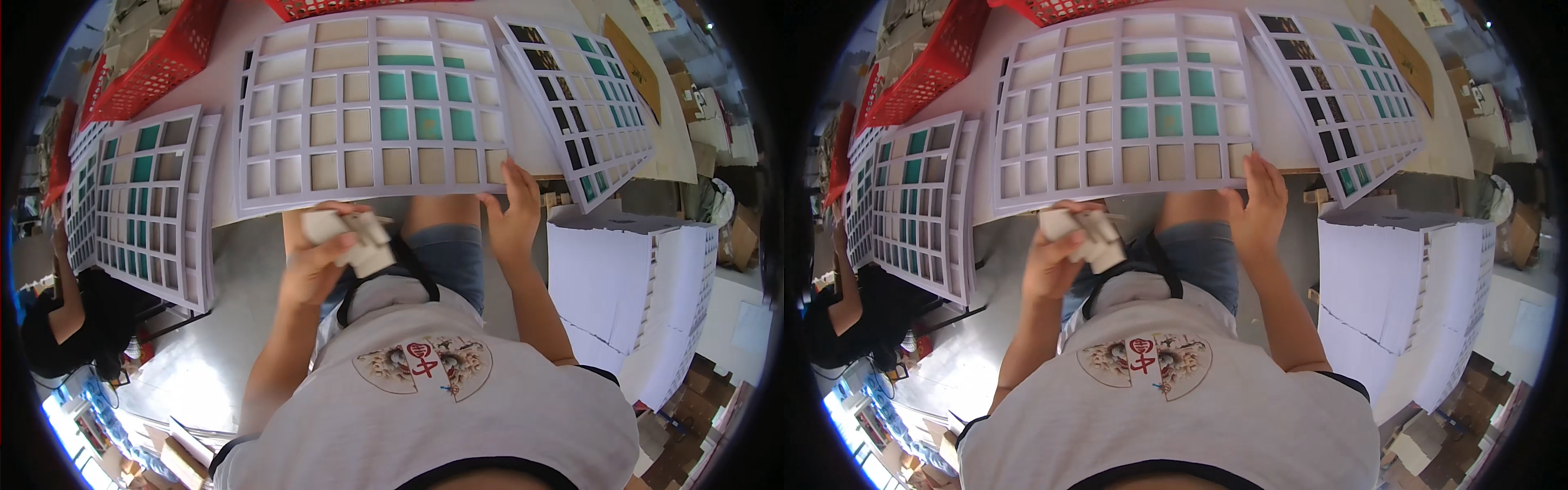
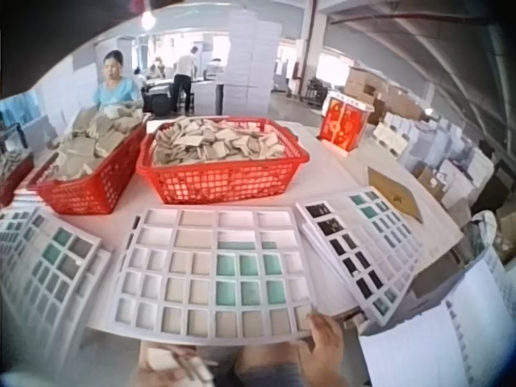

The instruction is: The person places small square tiles into a white grid tray with green backing. They repeatedly pick tiles from a red basket and insert them into empty slots in the tray, occasionally shifting the tray to access new areas.

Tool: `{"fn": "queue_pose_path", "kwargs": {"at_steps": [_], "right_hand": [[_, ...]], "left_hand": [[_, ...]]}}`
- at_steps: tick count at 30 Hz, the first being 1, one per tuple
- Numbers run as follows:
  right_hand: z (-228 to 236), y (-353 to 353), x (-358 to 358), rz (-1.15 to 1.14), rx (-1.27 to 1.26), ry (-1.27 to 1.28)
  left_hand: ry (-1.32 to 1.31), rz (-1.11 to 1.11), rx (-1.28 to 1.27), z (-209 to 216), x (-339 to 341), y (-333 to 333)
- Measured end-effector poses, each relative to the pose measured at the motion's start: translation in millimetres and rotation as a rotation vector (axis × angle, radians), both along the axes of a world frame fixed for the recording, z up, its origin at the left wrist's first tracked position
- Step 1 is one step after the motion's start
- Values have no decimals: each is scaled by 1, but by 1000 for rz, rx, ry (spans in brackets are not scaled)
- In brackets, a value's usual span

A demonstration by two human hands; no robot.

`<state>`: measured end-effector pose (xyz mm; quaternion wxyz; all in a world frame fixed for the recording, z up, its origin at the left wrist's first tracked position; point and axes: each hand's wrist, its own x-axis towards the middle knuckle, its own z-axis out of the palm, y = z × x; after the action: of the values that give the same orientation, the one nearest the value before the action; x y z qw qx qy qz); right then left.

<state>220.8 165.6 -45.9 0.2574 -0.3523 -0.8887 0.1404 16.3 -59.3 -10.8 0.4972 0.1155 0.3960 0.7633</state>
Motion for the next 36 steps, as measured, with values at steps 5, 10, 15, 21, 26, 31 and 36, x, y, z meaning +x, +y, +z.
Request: {"fn": "queue_pose_path", "kwargs": {"at_steps": [5, 10, 15, 21, 26, 31, 36], "right_hand": [[-5, -2, -2, -26, 122, -2], [-5, -4, 2, 33, 385, -223], [-8, 15, 12, 145, 497, -260], [-2, 8, -10, -77, 132, 6], [16, 7, -22, 186, 428, -369], [64, -13, -83, 338, 201, -219], [59, -143, -212, 746, -973, 14]], "left_hand": [[173, 394, -59, 12, -53, -114], [414, 936, -240, 33, -94, -244], [194, 965, -191, 16, -116, -334], [-238, 868, 4, -26, -112, -368], [-411, 594, 141, -36, -98, -332], [-280, 533, 19, -21, -101, -311], [-367, 565, 55, 4, -90, -296]]}}
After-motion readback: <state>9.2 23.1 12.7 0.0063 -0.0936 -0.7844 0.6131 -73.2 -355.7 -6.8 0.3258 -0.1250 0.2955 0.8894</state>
